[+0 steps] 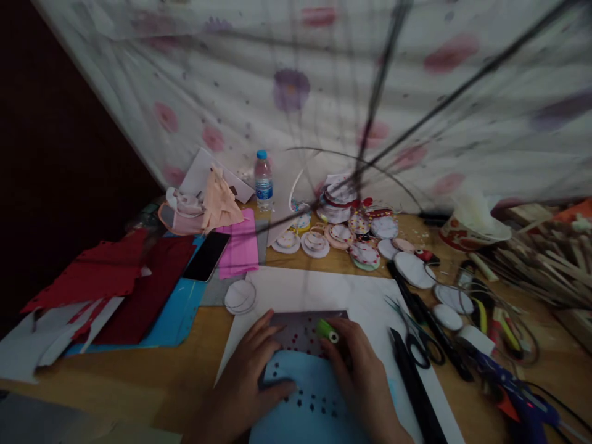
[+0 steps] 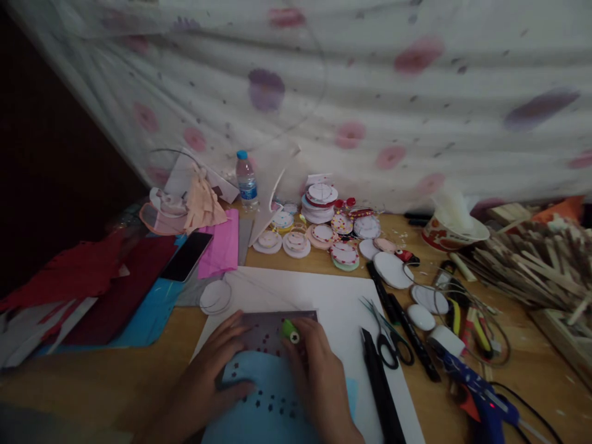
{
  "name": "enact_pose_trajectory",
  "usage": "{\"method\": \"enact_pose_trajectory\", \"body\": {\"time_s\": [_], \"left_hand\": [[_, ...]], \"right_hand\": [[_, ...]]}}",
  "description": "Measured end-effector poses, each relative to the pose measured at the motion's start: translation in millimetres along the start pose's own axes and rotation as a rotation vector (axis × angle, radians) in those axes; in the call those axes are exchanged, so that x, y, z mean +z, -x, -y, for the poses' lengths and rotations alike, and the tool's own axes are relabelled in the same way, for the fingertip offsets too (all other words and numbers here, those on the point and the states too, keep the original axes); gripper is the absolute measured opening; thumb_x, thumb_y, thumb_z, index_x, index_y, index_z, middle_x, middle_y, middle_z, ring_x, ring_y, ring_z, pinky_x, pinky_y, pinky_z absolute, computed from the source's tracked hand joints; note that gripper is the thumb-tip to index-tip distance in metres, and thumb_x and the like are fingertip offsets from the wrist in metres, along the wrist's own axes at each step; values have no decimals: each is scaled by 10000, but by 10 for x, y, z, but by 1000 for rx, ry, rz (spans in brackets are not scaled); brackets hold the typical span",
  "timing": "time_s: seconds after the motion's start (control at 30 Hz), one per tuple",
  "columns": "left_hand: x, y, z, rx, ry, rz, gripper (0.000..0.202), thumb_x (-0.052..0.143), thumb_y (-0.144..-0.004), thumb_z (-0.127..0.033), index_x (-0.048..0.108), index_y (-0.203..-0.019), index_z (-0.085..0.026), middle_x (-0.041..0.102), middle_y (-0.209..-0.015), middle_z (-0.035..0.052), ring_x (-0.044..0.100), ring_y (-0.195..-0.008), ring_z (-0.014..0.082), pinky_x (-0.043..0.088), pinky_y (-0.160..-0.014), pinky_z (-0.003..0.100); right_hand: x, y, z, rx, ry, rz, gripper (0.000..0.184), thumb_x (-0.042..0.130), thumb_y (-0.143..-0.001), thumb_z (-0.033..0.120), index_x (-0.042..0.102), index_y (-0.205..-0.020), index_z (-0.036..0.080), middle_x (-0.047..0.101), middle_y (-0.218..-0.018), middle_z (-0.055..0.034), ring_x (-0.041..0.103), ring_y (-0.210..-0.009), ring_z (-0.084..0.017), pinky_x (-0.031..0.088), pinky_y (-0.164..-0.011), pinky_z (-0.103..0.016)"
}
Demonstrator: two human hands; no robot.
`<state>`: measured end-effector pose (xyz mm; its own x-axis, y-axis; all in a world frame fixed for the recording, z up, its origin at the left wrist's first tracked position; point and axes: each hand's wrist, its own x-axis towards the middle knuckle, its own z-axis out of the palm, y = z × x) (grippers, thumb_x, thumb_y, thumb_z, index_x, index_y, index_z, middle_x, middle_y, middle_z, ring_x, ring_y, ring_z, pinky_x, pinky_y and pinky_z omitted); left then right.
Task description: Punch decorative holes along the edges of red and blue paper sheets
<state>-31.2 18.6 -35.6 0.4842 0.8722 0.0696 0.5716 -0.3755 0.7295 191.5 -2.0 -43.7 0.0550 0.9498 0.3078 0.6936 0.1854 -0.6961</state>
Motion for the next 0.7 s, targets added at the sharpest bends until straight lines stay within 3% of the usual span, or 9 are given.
{"method": "enact_pose_trajectory", "body": {"time_s": [0.13, 0.27, 0.37, 0.47, 0.57, 0.7], "left_hand": [[-39, -127, 93, 54, 78, 23, 312, 712, -783, -340, 598, -1054, -237, 508, -1373, 96, 259, -1385, 311, 326, -1075, 519], [-57, -290, 180, 149, 11, 7, 134, 672, -827, -316, 634, -888, -203, 577, -1302, 99, 268, -1383, 299, 290, -1096, 516], [-18, -340, 244, 233, 47, -60, 44, 654, -847, -243, 651, -851, -199, 660, -1153, 81, 389, -1317, 272, 353, -1065, 466], [21, -321, 294, 281, 119, -127, 18, 646, -850, -193, 654, -835, -187, 687, -966, 70, 520, -1190, 243, 463, -958, 380], [35, -257, 295, 271, 140, -168, 27, 661, -834, -179, 649, -810, -177, 674, -869, 62, 574, -1102, 237, 493, -896, 350], [58, -132, 154, 144, 223, -190, 52, 672, -815, -169, 673, -856, -201, 686, -957, 59, 585, -1088, 229, 480, -910, 336]], "right_hand": [[-118, 172, -174, -47, -2, -247, 245, 492, -909, 315, 515, -1122, 196, 585, -1048, -103, 580, -993, -262, 498, -838, -413], [-95, 548, -387, 118, -56, -375, 348, 463, -905, 445, 514, -1119, 175, 559, -1082, -119, 546, -1000, -288, 436, -862, -450], [-16, 704, -477, 280, -159, -413, 389, 476, -882, 502, 538, -1082, 175, 571, -1068, -108, 537, -997, -291, 412, -879, -432], [-21, 626, -538, 434, -238, -402, 414, 517, -844, 525, 566, -1042, 166, 606, -982, -84, 559, -921, -272, 433, -827, -390], [-101, 448, -605, 554, -311, -412, 445, 542, -808, 554, 583, -1004, 157, 623, -912, -65, 580, -848, -246, 452, -768, -351], [-147, 366, -661, 603, -352, -394, 411, 539, -826, 519, 583, -1027, 163, 629, -858, -36, 584, -752, -204, 464, -659, -296]]}}
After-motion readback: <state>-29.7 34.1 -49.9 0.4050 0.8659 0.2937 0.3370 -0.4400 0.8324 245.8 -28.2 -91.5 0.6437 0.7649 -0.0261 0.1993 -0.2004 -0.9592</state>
